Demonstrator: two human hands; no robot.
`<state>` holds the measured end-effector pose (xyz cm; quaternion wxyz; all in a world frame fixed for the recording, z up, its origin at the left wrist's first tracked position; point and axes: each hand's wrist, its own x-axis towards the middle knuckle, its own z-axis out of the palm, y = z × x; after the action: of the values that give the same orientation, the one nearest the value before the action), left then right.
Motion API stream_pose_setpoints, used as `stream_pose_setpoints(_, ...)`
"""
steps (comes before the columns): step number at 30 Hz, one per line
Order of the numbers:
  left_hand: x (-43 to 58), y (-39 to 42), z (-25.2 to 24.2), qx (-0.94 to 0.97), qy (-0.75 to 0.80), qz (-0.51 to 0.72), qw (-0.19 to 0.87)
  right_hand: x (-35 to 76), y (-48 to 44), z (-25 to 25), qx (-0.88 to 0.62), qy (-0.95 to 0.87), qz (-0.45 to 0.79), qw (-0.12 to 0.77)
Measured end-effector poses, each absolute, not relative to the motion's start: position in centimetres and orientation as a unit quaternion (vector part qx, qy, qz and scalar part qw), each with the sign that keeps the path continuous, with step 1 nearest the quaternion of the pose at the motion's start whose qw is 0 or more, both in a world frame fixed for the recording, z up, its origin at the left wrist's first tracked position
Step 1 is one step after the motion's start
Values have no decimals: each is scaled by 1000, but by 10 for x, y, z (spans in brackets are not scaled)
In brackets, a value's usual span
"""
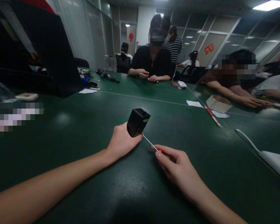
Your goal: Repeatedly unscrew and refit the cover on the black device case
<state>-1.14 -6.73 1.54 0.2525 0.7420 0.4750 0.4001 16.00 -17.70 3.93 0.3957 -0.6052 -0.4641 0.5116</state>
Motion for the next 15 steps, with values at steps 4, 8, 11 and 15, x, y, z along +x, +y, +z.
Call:
stream_pose_setpoints(4, -11, -69, 17, 753, 472, 397, 231, 161, -176, 46, -598, -418, 559, 395)
stream_pose_setpoints(8, -11, -71, 18, 764, 462, 401, 206, 162, -177, 50, -598, -415, 563, 392)
stream_pose_setpoints(11, -10, -70, 17, 768, 455, 404, 200, 160, -178, 53, -611, -448, 531, 379)
stream_pose_setpoints(15, -9, -69, 16, 758, 461, 409, 213, 157, -180, 52, -642, -565, 383, 350)
